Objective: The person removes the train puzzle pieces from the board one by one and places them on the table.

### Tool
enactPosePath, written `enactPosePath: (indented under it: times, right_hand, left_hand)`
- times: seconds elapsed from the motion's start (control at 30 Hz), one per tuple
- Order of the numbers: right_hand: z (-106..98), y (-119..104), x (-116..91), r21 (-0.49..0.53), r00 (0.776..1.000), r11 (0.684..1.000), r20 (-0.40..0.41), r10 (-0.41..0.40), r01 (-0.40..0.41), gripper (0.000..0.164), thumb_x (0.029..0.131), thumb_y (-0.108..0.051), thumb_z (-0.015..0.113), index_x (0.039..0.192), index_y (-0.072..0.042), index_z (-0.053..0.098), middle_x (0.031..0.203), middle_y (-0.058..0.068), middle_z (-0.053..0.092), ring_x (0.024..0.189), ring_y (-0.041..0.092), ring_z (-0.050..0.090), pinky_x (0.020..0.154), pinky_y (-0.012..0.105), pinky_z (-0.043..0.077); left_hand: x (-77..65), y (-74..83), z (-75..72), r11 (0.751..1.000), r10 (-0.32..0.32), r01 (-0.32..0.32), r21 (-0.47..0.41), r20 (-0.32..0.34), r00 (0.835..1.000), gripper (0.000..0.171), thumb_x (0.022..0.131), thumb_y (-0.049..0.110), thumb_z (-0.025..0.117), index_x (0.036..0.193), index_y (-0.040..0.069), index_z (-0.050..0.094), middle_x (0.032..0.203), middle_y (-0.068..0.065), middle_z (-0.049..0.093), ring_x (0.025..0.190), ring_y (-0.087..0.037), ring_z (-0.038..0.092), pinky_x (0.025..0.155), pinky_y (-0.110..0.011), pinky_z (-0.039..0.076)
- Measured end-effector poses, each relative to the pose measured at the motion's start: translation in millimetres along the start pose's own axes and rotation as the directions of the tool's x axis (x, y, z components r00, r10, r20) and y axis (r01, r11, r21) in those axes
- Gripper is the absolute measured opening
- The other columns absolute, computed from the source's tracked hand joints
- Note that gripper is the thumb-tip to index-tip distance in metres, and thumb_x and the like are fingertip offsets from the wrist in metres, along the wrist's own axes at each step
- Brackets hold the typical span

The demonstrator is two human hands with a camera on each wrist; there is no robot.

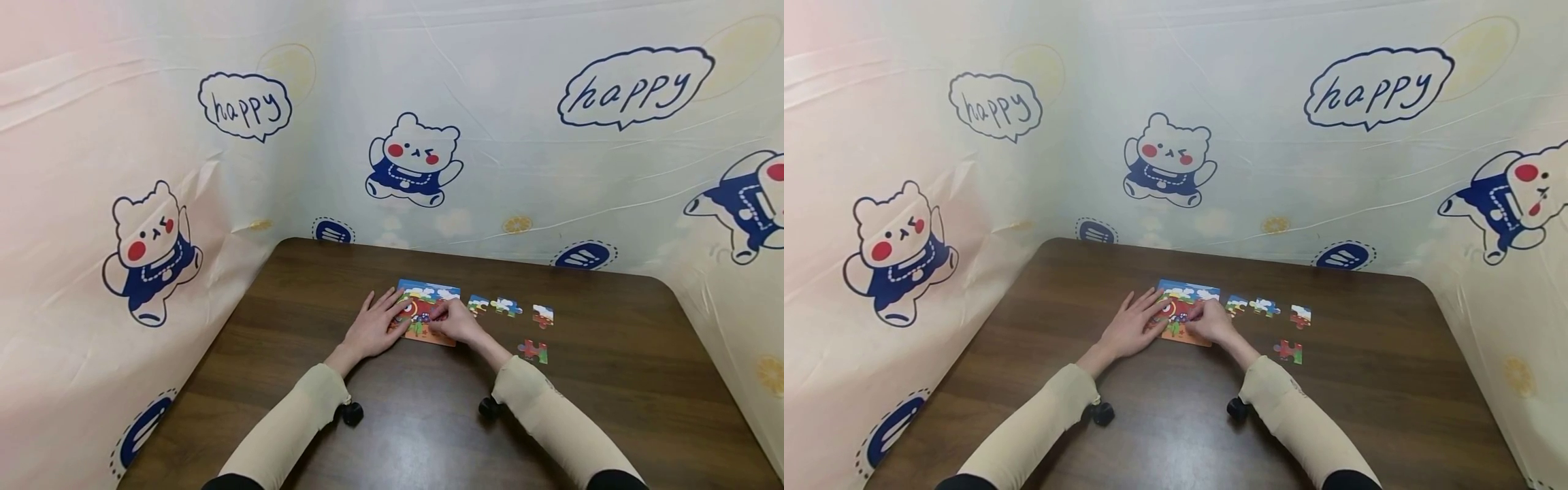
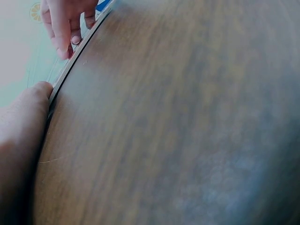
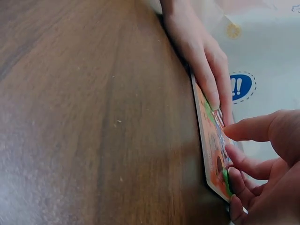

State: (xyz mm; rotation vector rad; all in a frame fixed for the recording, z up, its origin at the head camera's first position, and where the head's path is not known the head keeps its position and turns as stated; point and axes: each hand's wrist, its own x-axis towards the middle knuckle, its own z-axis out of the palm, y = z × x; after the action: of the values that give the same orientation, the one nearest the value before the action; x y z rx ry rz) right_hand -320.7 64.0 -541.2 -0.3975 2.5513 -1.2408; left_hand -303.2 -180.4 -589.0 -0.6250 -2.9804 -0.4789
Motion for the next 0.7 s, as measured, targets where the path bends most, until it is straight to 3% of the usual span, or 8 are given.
enactPosePath:
  times: [0.13, 0.23, 0.7]
  right_hand:
    - [1.8, -1.2, -0.1, -0.053, 0.999, 0.999, -0.033, -0.013, 0.012, 0.047, 0.092, -0.008, 0.086, 0.132, 0.011, 0.069, 0.119, 0.023, 0.070, 0.102, 0.026, 0.065, 0.092, 0.042, 0.059]
    - [1.8, -2.6, -0.1, -0.051, 0.999, 0.999, -0.033, -0.004, 0.002, 0.056, 0.093, -0.009, 0.085, 0.140, 0.013, 0.064, 0.123, 0.026, 0.068, 0.109, 0.032, 0.065, 0.100, 0.050, 0.058]
    - [0.7, -6.5, 4.7, 0.098, 0.986, 0.984, -0.056, 0.155, -0.150, 0.044, 0.096, -0.007, 0.078, 0.135, 0.008, 0.065, 0.129, 0.025, 0.067, 0.111, 0.032, 0.066, 0.093, 0.042, 0.060]
  left_hand:
    - [-0.3, -0.9, 0.9, 1.000, 0.000, 0.000, -0.005, 0.001, 1.000, 0.061, 0.112, 0.060, 0.049, 0.166, 0.031, 0.051, 0.182, 0.002, 0.035, 0.171, -0.026, 0.029, 0.140, -0.065, 0.014]
    - [-0.7, -1.4, 1.2, 1.000, 0.000, 0.000, -0.006, 0.000, 1.000, 0.061, 0.112, 0.060, 0.049, 0.167, 0.032, 0.051, 0.182, 0.002, 0.034, 0.171, -0.026, 0.029, 0.140, -0.064, 0.014]
    - [0.7, -1.6, 1.2, 1.000, -0.002, 0.002, 0.009, 0.019, 1.000, 0.063, 0.113, 0.060, 0.047, 0.169, 0.032, 0.046, 0.182, 0.004, 0.032, 0.172, -0.025, 0.027, 0.140, -0.064, 0.013]
